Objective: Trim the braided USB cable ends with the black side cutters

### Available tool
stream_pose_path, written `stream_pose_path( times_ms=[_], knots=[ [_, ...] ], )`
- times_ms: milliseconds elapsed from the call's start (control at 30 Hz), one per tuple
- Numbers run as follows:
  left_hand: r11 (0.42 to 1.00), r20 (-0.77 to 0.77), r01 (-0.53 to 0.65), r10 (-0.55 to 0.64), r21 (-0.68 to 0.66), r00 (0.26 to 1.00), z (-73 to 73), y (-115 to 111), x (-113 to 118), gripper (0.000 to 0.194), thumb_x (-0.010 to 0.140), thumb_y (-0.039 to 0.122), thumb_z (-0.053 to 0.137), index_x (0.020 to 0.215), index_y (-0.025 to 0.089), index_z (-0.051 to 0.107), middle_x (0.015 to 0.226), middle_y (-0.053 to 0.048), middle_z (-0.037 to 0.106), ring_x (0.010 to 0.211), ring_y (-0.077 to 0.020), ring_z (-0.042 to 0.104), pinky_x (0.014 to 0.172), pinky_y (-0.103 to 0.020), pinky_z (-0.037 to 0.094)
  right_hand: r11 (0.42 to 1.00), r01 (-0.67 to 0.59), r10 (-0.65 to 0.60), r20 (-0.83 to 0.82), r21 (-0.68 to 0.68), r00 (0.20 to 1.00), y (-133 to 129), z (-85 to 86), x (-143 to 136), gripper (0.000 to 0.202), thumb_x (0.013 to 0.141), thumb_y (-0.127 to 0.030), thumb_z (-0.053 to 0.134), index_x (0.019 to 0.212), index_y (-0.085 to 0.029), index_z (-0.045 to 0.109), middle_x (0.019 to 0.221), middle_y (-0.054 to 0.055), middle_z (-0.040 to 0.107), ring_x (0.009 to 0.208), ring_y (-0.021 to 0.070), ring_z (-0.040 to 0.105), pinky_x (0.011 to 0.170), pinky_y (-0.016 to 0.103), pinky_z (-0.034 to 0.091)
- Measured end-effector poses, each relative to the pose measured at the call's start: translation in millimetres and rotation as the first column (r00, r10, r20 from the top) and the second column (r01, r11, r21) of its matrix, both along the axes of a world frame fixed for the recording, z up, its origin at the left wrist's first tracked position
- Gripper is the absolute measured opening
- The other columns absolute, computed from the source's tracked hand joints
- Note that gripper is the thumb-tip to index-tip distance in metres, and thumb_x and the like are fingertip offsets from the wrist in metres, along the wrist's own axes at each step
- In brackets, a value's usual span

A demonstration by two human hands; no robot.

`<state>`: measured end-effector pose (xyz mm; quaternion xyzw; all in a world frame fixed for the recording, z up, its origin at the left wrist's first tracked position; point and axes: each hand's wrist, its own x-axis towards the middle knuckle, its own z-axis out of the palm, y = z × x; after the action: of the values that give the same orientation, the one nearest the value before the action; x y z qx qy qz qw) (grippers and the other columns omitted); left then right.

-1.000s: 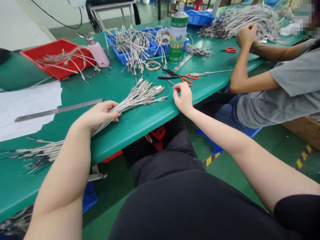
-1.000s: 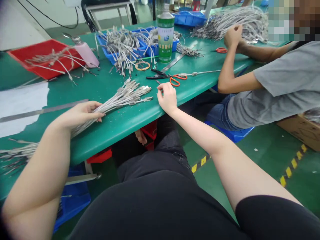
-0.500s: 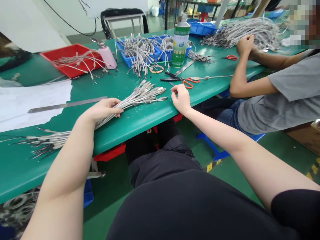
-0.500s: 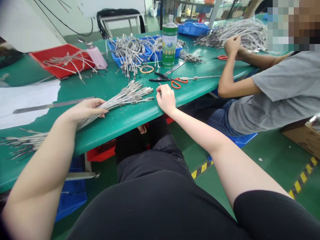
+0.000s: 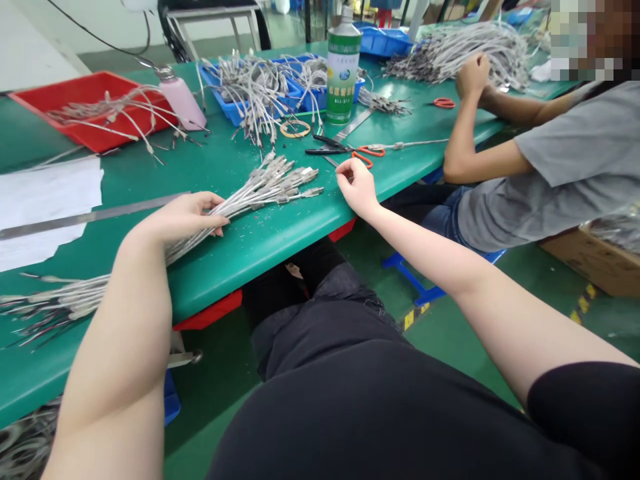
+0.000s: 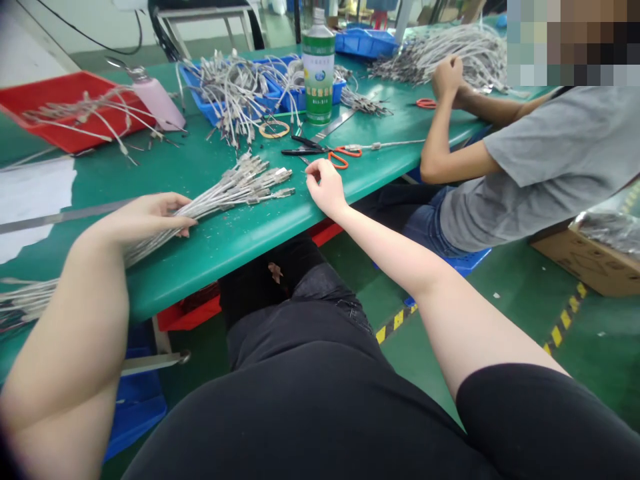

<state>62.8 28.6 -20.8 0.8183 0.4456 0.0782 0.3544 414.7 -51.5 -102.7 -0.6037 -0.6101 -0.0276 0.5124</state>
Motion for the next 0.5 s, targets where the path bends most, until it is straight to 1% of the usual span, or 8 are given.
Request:
stream_pose_path(
  times_ms=[33,100,167,333,433,500],
  knots=[
    [0.999,-0.009,0.029,-0.029,-0.014,1.0,-0.1,1,-1,0.036,0.077,0.031,0.068,0.105,0.009,0.061,0.068,0.0,0.069,0.067,-0.0165,0.064,0.073,-0.03,0.049,1.0,-0.004,0.004,0.001,-0.007,1.0,0,0.6,0,0.002,0.09,-0.014,0.055,0.088,-0.015,0.055,0.087,0.002,0.059,0.077,0.0154,0.058,0.074,0.031,0.051],
    [0.997,-0.029,0.068,-0.068,-0.03,0.997,0.3,1,-2,0.037,0.075,0.036,0.066,0.104,0.014,0.059,0.07,0.001,0.069,0.068,-0.019,0.065,0.07,-0.03,0.049,1.0,-0.012,0.012,0.007,-0.02,1.0,-2,1.5,-1,0.011,0.093,-0.023,0.06,0.09,-0.013,0.057,0.087,0.002,0.059,0.077,0.0153,0.059,0.073,0.031,0.051],
    [0.997,-0.044,0.067,-0.068,-0.021,0.997,1.3,1,-2,0.035,0.072,0.037,0.065,0.1,0.017,0.058,0.068,0.002,0.068,0.069,-0.0213,0.066,0.068,-0.031,0.049,0.999,-0.013,0.014,0.014,-0.032,1.0,-3,2.1,-1,0.019,0.095,-0.03,0.06,0.091,-0.013,0.058,0.087,0.002,0.059,0.076,0.0152,0.059,0.072,0.031,0.052],
    [0.998,-0.094,0.053,-0.05,0.028,0.994,5.1,-6,1,0.03,0.071,0.027,0.057,0.1,0.02,0.055,0.068,0.002,0.066,0.065,-0.0216,0.067,0.062,-0.03,0.048,0.998,0.007,-0.005,0.035,-0.056,0.999,-7,3.6,-2,0.026,0.095,-0.038,0.062,0.089,-0.013,0.059,0.083,0.002,0.059,0.074,0.0147,0.059,0.069,0.03,0.052],
    [0.996,-0.133,0.063,-0.054,0.068,0.99,6.5,-9,5,0.03,0.07,0.024,0.053,0.1,0.02,0.053,0.076,0.0,0.067,0.061,-0.02,0.065,0.057,-0.029,0.046,0.998,0.013,-0.01,0.04,-0.063,0.999,-10,4.8,-5,0.029,0.095,-0.041,0.061,0.087,-0.013,0.059,0.082,0.001,0.058,0.068,0.013,0.057,0.065,0.028,0.051],
    [0.992,-0.166,0.077,-0.059,0.103,0.984,6.3,-10,6,0.03,0.071,0.024,0.052,0.1,0.02,0.053,0.081,-0.003,0.068,0.063,-0.021,0.064,0.056,-0.03,0.044,0.998,0.016,-0.013,0.041,-0.067,0.999,-12,5.1,-6,0.031,0.095,-0.043,0.06,0.088,-0.013,0.06,0.081,0.001,0.058,0.066,0.0124,0.056,0.062,0.027,0.05]
  ],
)
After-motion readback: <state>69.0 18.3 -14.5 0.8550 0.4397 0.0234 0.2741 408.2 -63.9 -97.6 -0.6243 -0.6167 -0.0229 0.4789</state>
